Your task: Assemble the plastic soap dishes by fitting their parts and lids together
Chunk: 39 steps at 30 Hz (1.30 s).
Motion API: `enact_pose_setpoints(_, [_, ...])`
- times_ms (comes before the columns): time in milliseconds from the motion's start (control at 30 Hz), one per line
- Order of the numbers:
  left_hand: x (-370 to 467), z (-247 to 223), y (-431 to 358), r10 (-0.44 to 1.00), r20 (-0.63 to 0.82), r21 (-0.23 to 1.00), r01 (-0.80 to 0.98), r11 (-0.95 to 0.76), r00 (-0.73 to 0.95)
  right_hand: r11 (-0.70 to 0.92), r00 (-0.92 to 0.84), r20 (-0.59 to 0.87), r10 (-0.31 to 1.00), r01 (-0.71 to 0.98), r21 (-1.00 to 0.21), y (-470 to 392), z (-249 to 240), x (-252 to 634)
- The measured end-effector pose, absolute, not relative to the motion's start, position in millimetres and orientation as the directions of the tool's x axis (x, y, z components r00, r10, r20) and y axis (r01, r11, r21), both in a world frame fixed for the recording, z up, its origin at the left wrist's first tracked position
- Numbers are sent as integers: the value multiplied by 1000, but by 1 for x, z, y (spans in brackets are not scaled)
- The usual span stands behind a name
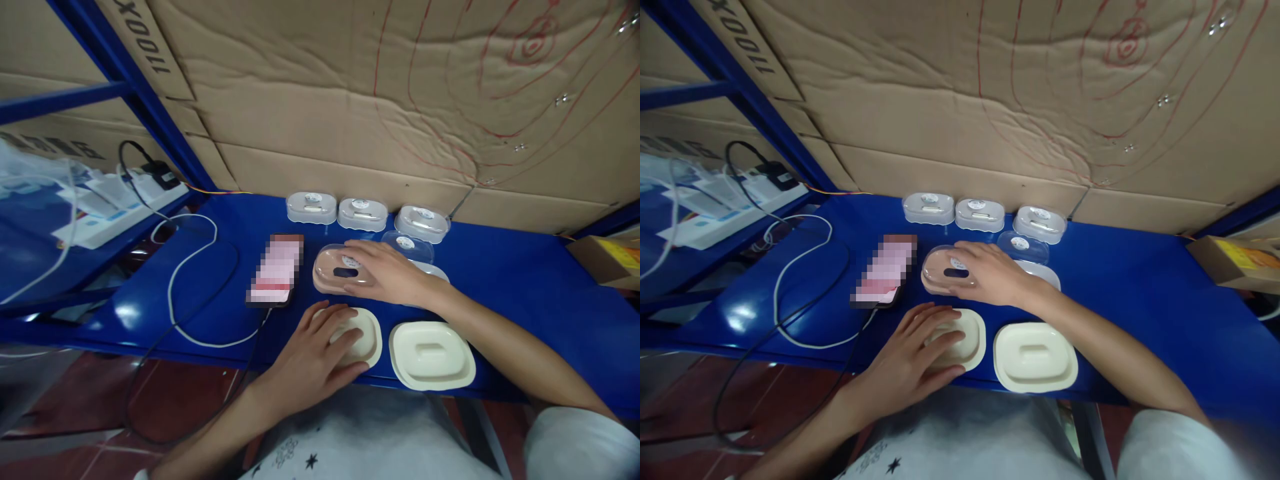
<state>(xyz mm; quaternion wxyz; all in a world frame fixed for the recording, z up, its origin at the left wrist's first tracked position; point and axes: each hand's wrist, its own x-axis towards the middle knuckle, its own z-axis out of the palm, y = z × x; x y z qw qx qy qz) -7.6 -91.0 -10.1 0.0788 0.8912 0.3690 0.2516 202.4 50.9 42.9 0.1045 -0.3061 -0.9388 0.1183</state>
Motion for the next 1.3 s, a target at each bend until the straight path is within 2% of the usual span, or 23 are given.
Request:
enact_pose_setpoints(433, [-6, -13, -89, 769, 339, 341, 691, -637, 541, 852, -853, 167, 494, 436, -291, 51, 38, 199])
enact_pose_setpoints(700, [-7, -11, -87, 773, 327, 349, 691, -634, 544, 833, -849, 161, 504, 428, -351, 53, 34, 200])
enact_pose_setpoints(1033, [-7, -12, -88, 773, 309, 346, 691, -634, 554, 846, -853, 149, 500, 444, -297, 52, 36, 197])
enact_pose_setpoints(1300, [-8, -12, -88, 780, 297, 329, 707, -625, 551, 860, -880, 188, 436, 346, -375, 55, 24, 204])
